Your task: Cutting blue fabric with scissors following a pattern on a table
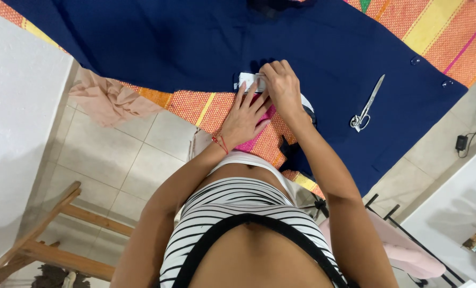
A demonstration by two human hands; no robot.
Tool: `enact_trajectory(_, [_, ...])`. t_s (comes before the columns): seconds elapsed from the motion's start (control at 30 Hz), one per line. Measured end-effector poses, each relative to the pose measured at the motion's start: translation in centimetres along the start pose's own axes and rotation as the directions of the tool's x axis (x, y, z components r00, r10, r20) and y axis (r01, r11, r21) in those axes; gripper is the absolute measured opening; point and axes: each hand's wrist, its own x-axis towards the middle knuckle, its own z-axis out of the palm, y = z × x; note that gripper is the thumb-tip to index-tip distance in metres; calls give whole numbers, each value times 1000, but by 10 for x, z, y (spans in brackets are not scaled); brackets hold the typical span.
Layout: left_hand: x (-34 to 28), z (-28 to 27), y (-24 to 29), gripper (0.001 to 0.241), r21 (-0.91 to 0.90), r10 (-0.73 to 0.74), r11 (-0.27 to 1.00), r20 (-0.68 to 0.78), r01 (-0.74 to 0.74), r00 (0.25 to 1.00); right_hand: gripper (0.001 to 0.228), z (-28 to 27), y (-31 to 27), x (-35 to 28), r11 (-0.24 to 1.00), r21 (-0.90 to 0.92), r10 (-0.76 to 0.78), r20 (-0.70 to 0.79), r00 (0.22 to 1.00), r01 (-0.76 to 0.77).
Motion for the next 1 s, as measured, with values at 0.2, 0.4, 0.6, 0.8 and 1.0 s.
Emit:
enact_trajectory(0.2, [-1,2,0,58,13,-3,1000,3,3,1000,18,7,5,-7,999,-21,-37,-88,995,35])
enact_trajectory(0.4, [6,-10,1,57,5,10,1000,-8,-10,1000,23,30,7,-1,991,-69,-121,-172,978,111])
enact_trajectory(0.6, [5,-6,1,57,20,8,1000,-25,-8,1000,17,30,7,-3,993,41,-102,-182,978,111])
enact_trajectory(0.8, [4,-7,2,58,24,5,1000,-12,-5,1000,7,26,22,-19,991,86,-83,-206,975,102])
enact_trajectory(1.0, [5,-11,7,61,40,1,999,23,-1,1000,4,8,17,-28,986,158,-21,-211,977,56])
